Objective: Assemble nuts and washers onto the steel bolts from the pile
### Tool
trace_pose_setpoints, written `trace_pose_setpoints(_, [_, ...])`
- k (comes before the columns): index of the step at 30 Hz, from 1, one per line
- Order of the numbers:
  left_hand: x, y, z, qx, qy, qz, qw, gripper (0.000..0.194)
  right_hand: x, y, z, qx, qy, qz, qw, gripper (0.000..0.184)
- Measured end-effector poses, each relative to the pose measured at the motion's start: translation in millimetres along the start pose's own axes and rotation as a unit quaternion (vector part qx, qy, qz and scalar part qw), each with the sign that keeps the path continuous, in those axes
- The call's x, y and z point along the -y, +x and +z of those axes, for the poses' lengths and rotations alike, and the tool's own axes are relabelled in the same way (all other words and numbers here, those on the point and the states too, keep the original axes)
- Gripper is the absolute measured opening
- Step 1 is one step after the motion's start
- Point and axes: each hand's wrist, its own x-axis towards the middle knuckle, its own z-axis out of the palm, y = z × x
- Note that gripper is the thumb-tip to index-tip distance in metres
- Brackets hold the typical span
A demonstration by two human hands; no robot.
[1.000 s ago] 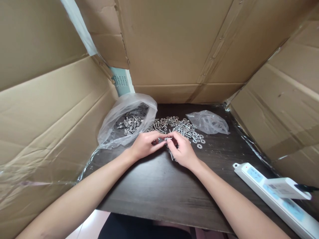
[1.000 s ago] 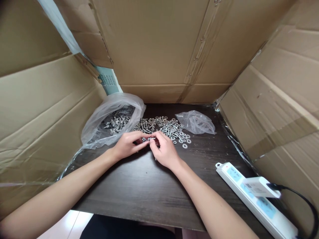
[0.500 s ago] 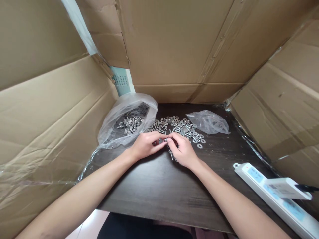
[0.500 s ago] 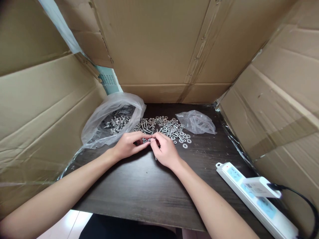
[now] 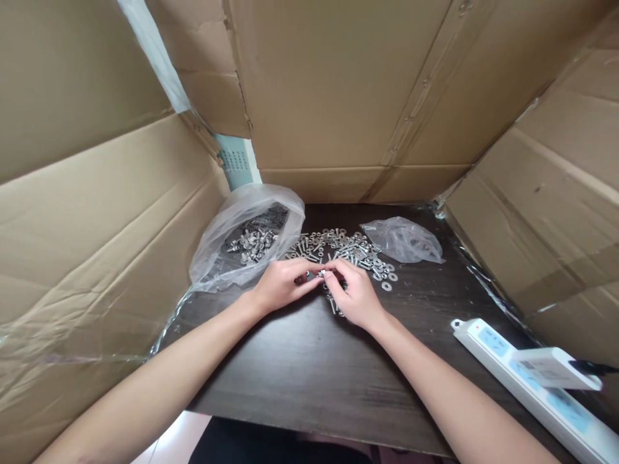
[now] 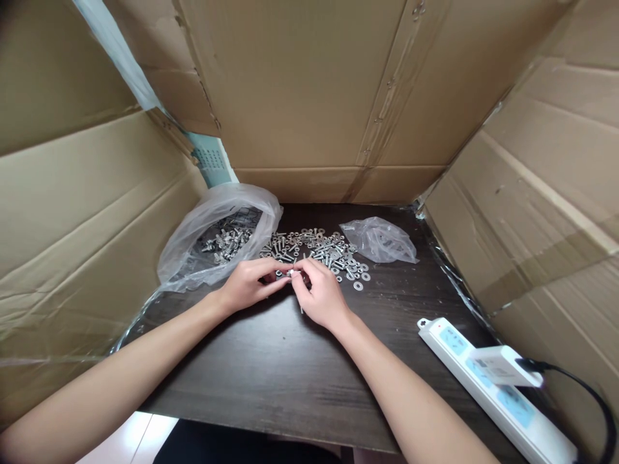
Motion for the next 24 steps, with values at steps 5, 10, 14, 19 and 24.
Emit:
trace_pose_setpoints(5, [-0.8, -0.1, 0.1, -0.001, 0.001, 0.006, 1.000, 0.020, -1.4, -0.2, 0.7, 0.007, -0.002, 0.005, 1.000, 0.019])
trace_pose_setpoints(10, [0.0, 0.2, -0.6, 0.001, 0.001, -0.003, 1.000, 0.021, -0.4, -0.6, 0.6, -0.005, 0.004, 0.006, 1.000, 0.015])
trace_pose_setpoints(14, [0.3, 0.1, -0.9, 0.000, 0.002, -0.002, 1.000, 0.020, -0.8, -1.0, 1.1, -0.010, -0.001, 0.006, 1.000, 0.013])
trace_pose_setpoints(19, [-0.2, 0.0, -0.2, 0.001, 0.002, 0.000, 1.000, 0.021, -1.9, -0.5, 0.8, 0.005, -0.004, 0.008, 1.000, 0.018])
trace_pose_setpoints(24, [0.8, -0.4, 0.6, -0.001, 0.002, 0.001, 1.000, 0.020, -1.5, -0.1, -0.1, 0.000, -0.012, 0.002, 1.000, 0.021])
